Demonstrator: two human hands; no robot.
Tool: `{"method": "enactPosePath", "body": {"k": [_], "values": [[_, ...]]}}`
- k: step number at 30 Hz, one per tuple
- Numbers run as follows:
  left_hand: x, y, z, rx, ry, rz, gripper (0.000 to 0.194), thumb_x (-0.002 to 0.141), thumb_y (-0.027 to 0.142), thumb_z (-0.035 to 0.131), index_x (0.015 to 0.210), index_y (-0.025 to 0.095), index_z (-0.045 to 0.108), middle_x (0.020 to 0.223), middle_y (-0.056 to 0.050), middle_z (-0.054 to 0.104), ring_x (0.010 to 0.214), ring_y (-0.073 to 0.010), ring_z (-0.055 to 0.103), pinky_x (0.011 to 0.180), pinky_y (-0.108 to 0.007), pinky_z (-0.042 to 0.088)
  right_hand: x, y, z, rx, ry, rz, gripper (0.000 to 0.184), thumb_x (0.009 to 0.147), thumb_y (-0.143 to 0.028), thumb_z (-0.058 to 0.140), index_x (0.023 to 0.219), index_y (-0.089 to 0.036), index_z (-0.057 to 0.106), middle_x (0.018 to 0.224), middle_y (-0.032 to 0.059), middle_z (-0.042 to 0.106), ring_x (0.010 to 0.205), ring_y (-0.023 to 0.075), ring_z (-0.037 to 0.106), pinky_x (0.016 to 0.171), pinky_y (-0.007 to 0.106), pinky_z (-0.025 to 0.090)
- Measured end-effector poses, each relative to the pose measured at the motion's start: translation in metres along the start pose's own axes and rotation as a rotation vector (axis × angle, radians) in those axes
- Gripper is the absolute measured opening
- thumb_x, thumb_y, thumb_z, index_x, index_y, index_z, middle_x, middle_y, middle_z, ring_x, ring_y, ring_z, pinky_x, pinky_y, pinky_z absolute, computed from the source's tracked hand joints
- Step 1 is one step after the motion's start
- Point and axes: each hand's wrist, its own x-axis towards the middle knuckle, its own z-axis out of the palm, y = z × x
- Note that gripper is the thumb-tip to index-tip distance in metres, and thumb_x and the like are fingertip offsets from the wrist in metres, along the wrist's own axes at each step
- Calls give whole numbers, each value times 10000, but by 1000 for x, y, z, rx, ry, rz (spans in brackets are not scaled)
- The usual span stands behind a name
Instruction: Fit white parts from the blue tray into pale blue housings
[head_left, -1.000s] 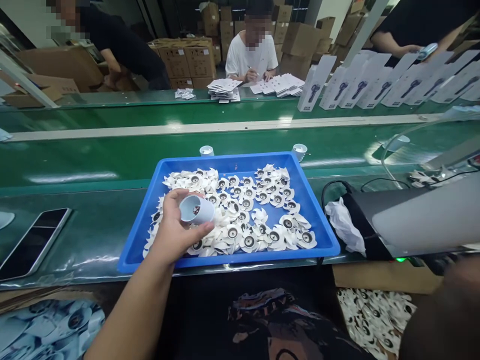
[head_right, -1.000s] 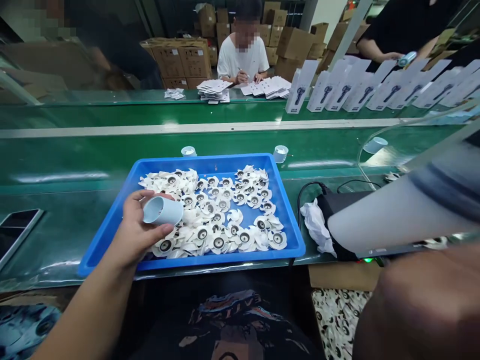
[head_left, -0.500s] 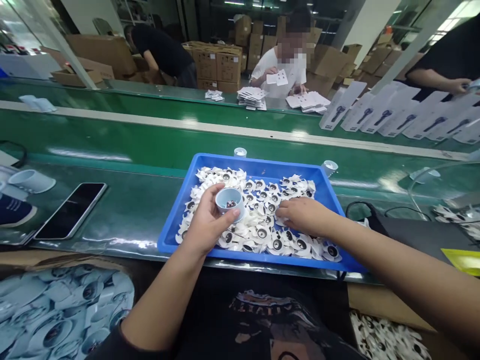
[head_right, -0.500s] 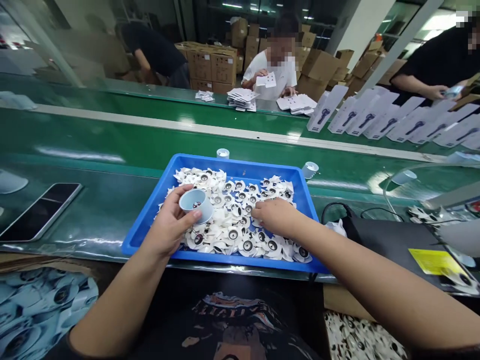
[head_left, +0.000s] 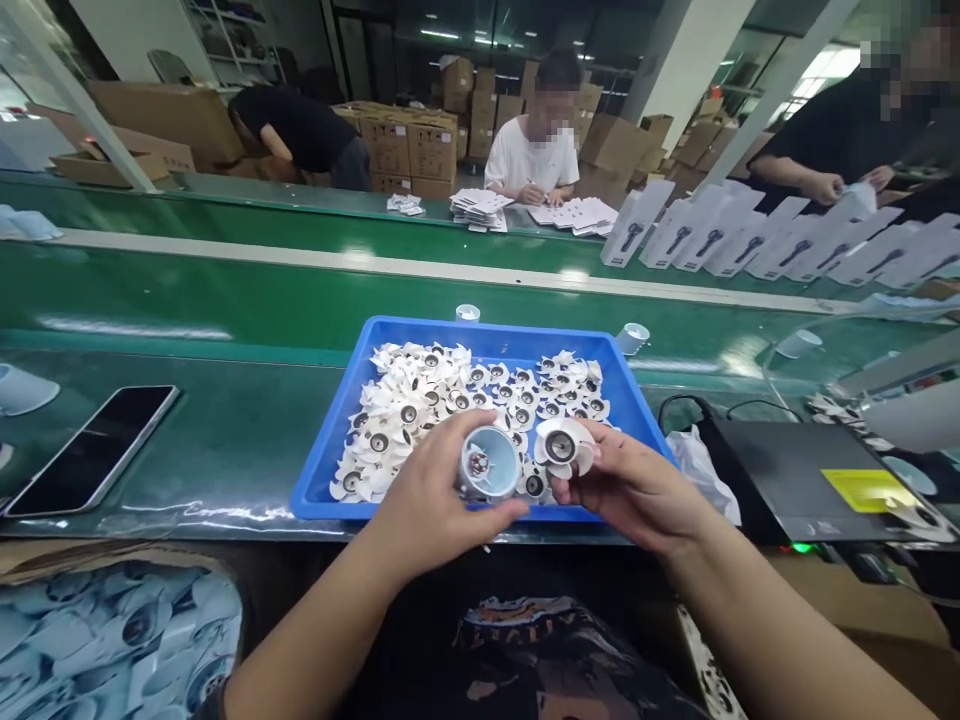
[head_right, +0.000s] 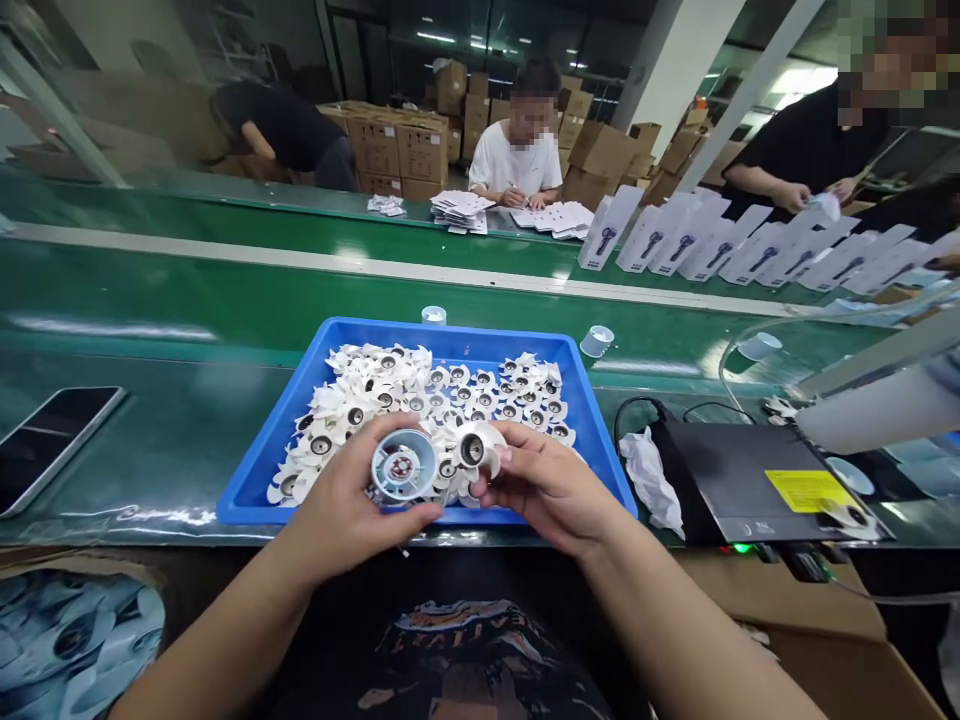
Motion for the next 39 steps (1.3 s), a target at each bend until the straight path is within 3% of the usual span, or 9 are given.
{"method": "enactPosePath", "body": {"k": [3, 6, 11, 15, 22, 26, 29, 35, 39], "values": [[2, 16, 7, 163, -67, 112, 532, 775, 326, 785, 1216, 216, 508, 1151, -69, 634, 1076, -268, 587, 943, -430, 461, -8, -7, 9, -12, 71, -85, 285, 841, -411, 586, 988, -170, 545, 851, 54, 608, 734, 140, 586, 701, 271, 488], [3, 24, 11, 255, -75, 181, 402, 837, 249, 676, 1196, 186, 507, 1128, -76, 638, 1062, -265, 589, 937, -451, 459, -14, -19, 15, -398, 131, -302, 187, 851, -177, 658, 1036, -208, 657, 1000, 35, 593, 906, 144, 564, 831, 293, 435], [-1, 29, 14, 328, -11, 243, 337, 879, 176, 560, 1206, 139, 487, 1137, -105, 621, 1077, -243, 565, 983, -414, 452, -11, -25, 28, -827, 214, -512, 189, 794, -54, 720, 933, -178, 694, 926, 42, 472, 842, 166, 494, 732, 305, 413], [-4, 31, 15, 369, 54, 268, 343, 864, 144, 537, 1203, 130, 485, 1127, -109, 618, 1086, -232, 551, 1008, -383, 446, -4, -21, 32, -794, 206, -520, 49, 818, -78, 697, 804, -122, 681, 863, 50, 462, 786, 168, 470, 668, 294, 396], [-2, 19, 11, 398, 119, 215, 380, 912, 387, 632, 1201, 184, 492, 1103, -95, 645, 1037, -248, 605, 951, -410, 490, -28, -30, 14, -620, 86, -501, 153, 964, -273, 585, 860, -250, 695, 1096, 22, 510, 1038, 168, 508, 895, 350, 405], [-2, 18, 15, 403, 133, 256, 335, 925, 345, 606, 1202, 196, 493, 1094, -90, 653, 1047, -249, 613, 943, -409, 487, -33, -19, 20, -791, 166, -535, 335, 916, -356, 646, 1234, -263, 600, 1322, 84, 435, 1218, 268, 421, 974, 476, 401], [-3, 20, 16, 385, 128, 241, 357, 925, 389, 621, 1203, 206, 492, 1089, -86, 655, 1038, -248, 613, 933, -407, 481, -27, -8, 24, -896, 219, -545, 334, 912, -395, 651, 1208, -246, 615, 1383, 88, 413, 1242, 317, 401, 1000, 569, 361], [-4, 22, 16, 140, 166, 163, 515, 884, 537, 640, 1274, 261, 446, 1151, -104, 618, 1099, -280, 581, 973, -472, 459, -21, 9, 19, -476, 301, -568, 281, 1022, -400, 466, 1277, -296, 522, 1298, 55, 443, 1226, 167, 464, 989, 307, 457], [-8, 10, 24, 166, 160, 243, 528, 892, 465, 631, 1336, 296, 400, 1161, -100, 604, 1125, -292, 571, 984, -481, 469, -18, 32, 21, -439, 310, -582, 428, 996, -371, 509, 1410, -342, 407, 1422, 74, 363, 1355, 217, 373, 1081, 338, 424]]}}
